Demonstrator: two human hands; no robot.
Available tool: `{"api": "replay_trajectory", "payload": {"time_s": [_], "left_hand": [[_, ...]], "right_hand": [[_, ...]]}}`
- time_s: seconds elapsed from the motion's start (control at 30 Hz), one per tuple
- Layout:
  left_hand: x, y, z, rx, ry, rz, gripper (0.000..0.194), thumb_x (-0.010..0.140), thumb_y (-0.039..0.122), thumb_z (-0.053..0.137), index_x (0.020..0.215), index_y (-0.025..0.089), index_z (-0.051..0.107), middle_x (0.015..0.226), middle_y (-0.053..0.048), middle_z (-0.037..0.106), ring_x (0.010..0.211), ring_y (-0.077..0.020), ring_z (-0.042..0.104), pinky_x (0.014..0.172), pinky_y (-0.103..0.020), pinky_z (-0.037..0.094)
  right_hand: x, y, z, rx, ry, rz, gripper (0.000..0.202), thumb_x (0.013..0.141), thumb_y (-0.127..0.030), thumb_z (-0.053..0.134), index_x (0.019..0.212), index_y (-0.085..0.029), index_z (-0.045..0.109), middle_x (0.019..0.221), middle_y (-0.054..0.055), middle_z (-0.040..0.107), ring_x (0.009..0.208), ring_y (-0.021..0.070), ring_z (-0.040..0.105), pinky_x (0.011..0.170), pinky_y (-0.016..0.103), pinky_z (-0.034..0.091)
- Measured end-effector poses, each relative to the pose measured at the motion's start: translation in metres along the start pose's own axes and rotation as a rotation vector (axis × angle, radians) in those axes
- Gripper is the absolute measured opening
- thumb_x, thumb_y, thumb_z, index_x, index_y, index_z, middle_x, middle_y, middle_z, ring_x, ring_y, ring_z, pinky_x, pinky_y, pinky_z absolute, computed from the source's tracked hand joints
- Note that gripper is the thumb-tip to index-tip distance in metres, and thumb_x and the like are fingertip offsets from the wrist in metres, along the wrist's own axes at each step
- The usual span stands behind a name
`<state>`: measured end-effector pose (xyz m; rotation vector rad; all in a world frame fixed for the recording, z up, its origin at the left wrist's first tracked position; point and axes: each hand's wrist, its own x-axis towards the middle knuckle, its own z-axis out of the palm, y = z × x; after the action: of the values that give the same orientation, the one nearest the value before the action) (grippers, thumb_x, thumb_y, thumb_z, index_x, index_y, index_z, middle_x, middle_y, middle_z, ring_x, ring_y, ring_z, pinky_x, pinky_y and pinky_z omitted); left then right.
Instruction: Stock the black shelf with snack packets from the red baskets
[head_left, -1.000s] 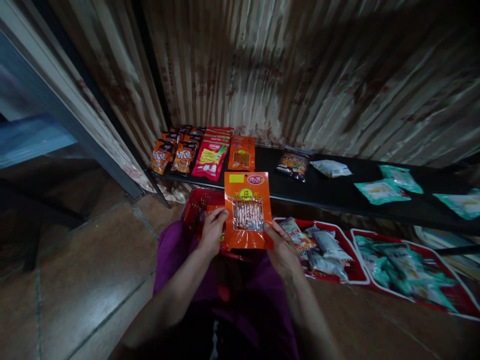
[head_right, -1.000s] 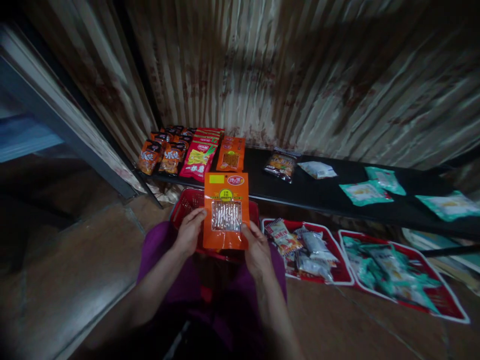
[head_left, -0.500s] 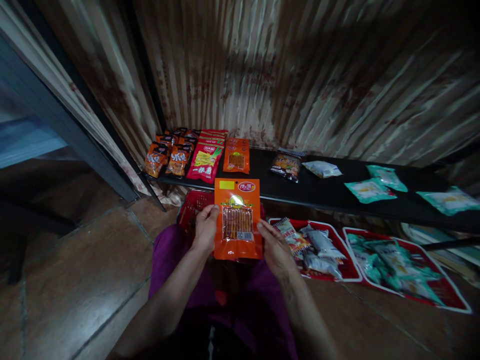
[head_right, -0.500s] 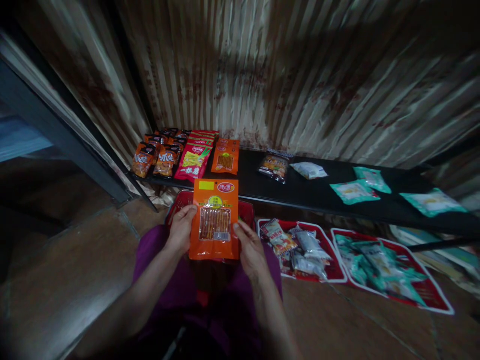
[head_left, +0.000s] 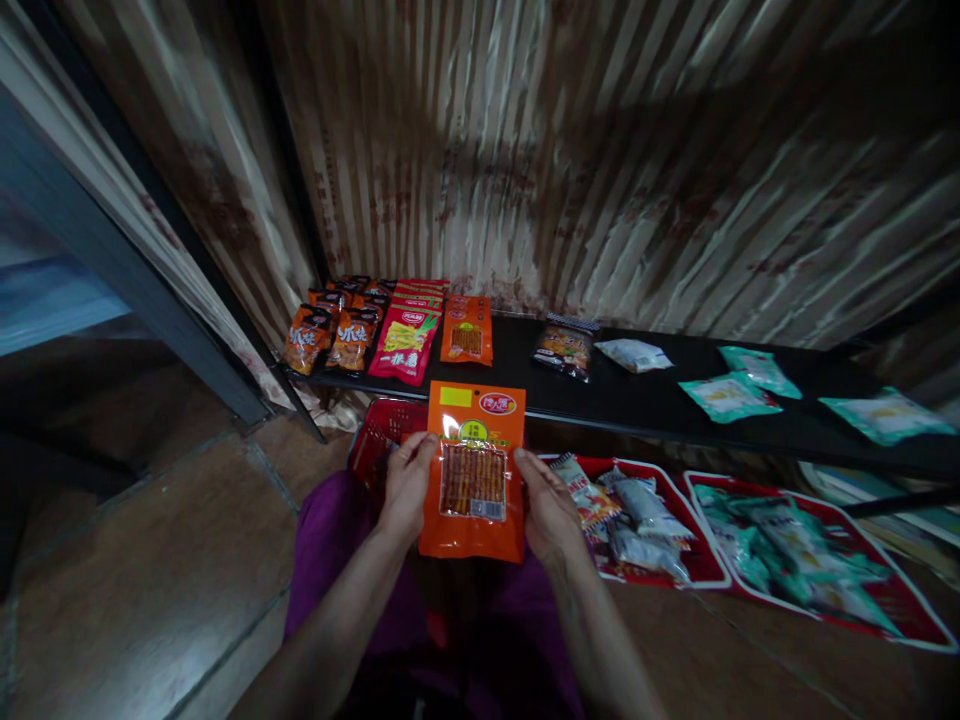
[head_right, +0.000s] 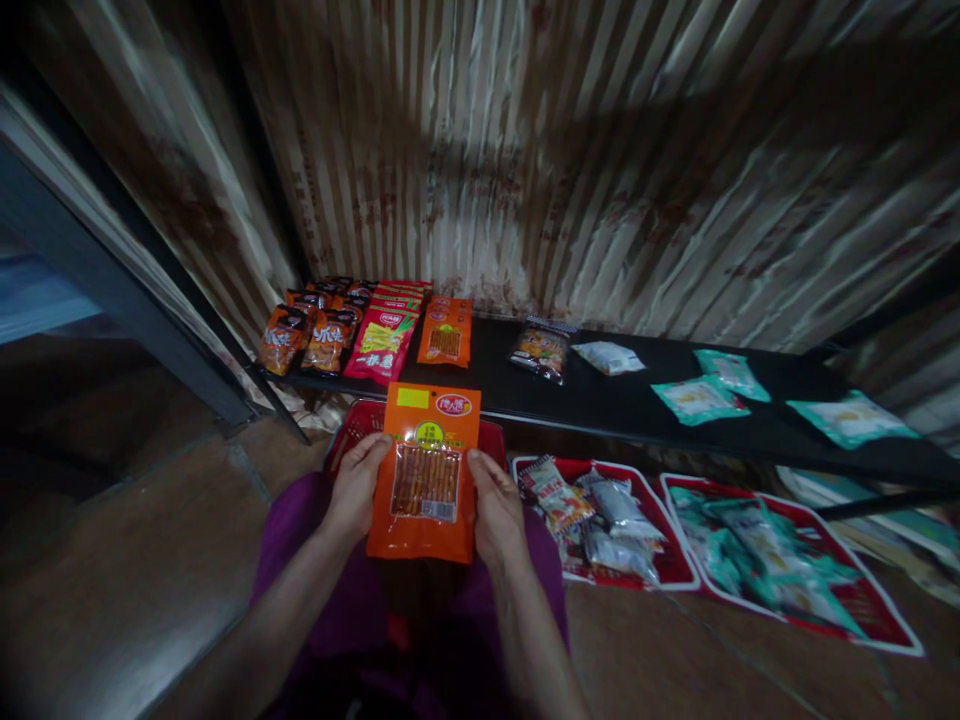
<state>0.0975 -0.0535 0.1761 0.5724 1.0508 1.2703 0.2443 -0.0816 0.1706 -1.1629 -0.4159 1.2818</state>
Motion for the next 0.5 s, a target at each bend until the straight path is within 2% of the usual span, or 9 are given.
{"api": "replay_trajectory", "payload": {"time_s": [0.17,0.27,0.4,0.5], "left_hand": [[-0.003,0.004,0.005,0.010,-0.016,-0.029,0.027,0.064,0.042,0.069,0.071,0.018,0.059,0.056,0.004,0.057,0.051,-0.0099,0.050,0.053,-0.021,0.038],[-0.003,0.003,0.007,0.037,-0.039,-0.023,0.028,0.064,0.043,0.068,0.072,0.018,0.060,0.056,0.004,0.056,0.050,-0.0093,0.048,0.052,-0.021,0.037],[-0.003,-0.001,0.005,0.085,-0.059,-0.007,0.028,0.064,0.044,0.068,0.068,0.018,0.060,0.056,0.004,0.056,0.050,-0.0091,0.047,0.052,-0.021,0.036],[-0.003,-0.003,0.004,0.113,-0.046,0.013,0.028,0.063,0.044,0.068,0.068,0.017,0.060,0.058,0.004,0.057,0.052,-0.0093,0.048,0.053,-0.021,0.037]], "right_hand": [[0.000,0.002,-0.006,0.006,0.031,0.016,0.024,0.061,-0.039,0.076,0.079,-0.025,0.069,0.077,0.000,0.074,0.068,0.0202,0.068,0.060,0.031,0.055],[0.002,0.000,-0.009,-0.002,0.011,0.002,0.024,0.063,-0.040,0.075,0.079,-0.025,0.068,0.082,0.000,0.074,0.073,0.0205,0.068,0.062,0.031,0.055],[0.004,-0.006,-0.008,-0.011,-0.028,-0.040,0.023,0.063,-0.042,0.074,0.077,-0.025,0.067,0.082,0.000,0.074,0.080,0.0217,0.068,0.063,0.030,0.054],[0.003,-0.009,-0.005,0.019,-0.013,-0.035,0.021,0.063,-0.041,0.075,0.075,-0.026,0.067,0.077,-0.001,0.073,0.077,0.0204,0.069,0.064,0.029,0.054]]}}
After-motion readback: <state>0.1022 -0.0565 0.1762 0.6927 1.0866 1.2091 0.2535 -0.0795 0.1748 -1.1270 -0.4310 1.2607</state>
